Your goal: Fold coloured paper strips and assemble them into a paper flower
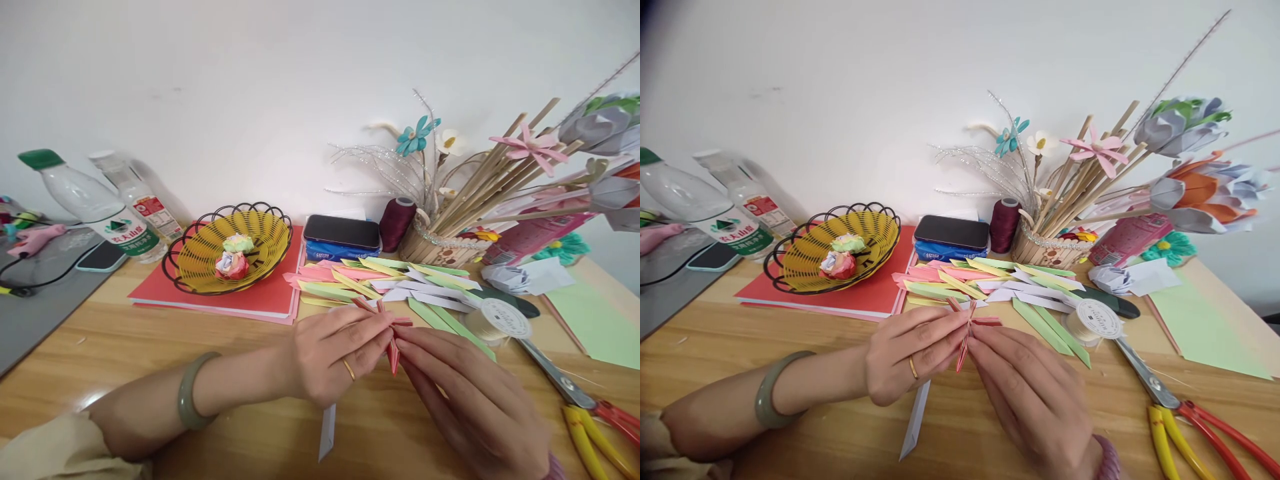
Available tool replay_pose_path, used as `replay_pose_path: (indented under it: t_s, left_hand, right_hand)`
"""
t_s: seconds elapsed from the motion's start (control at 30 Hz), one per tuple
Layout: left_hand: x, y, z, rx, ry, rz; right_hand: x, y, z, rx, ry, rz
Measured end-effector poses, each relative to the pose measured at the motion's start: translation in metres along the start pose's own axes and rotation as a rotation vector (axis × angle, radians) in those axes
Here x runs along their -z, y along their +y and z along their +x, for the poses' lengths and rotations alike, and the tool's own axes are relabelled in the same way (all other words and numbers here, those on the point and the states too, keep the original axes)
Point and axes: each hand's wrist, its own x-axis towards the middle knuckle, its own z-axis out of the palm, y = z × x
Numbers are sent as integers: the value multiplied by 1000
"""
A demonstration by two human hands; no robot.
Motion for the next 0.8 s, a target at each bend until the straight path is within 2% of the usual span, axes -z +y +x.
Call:
replay_pose_path:
  t_s: [0.2,0.27,0.47,0.6,0.8]
  left_hand:
    - [1,0,0,-214,104,202]
    - [3,0,2,-230,119,195]
    - [3,1,0,-156,99,104]
    - [0,-1,-2,-199,106,119]
    - [-4,-6,2,-319,272,144]
  right_hand:
    - [2,0,0,28,-14,12]
    - [1,0,0,28,-19,13]
    - [-1,-1,0,-11,-8,4]
    - [1,0,-2,21,-32,13]
    - [-2,0,-5,56,24,56]
